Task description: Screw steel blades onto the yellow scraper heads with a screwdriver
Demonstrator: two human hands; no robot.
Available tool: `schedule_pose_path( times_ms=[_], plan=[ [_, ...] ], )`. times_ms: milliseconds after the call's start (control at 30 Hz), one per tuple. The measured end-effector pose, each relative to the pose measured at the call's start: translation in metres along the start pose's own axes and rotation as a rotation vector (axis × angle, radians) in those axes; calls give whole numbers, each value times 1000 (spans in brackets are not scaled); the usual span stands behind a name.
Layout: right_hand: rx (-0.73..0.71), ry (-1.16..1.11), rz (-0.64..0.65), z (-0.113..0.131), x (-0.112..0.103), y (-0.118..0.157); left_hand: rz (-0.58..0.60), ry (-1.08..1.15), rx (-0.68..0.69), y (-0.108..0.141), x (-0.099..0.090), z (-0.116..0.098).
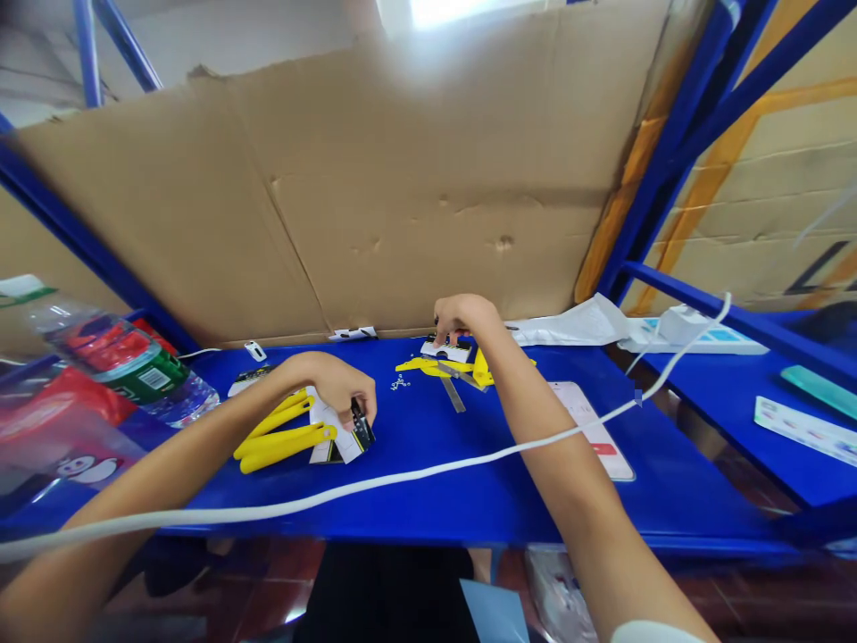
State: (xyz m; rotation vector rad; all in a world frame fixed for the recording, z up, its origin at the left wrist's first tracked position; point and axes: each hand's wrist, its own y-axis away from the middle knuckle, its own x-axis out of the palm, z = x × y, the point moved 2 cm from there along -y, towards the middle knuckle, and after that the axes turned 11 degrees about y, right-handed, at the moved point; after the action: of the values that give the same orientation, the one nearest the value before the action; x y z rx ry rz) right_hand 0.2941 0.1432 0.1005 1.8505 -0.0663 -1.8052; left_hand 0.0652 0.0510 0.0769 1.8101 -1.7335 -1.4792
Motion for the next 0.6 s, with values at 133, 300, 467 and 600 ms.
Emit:
schedule_pose_path(
  times_ms=[133,300,467,600],
  plan=[
    [181,49,53,-25,7,-13,-220,-120,8,3,29,-11],
    [289,17,128,-67,20,-21,-866,-290,131,23,104,-21],
    [291,-44,164,-82,33,-27,-1084,-430,121,18,164,22],
    [273,-45,178,-74,37,-31,-1252,-484,91,11,162,66]
  ],
)
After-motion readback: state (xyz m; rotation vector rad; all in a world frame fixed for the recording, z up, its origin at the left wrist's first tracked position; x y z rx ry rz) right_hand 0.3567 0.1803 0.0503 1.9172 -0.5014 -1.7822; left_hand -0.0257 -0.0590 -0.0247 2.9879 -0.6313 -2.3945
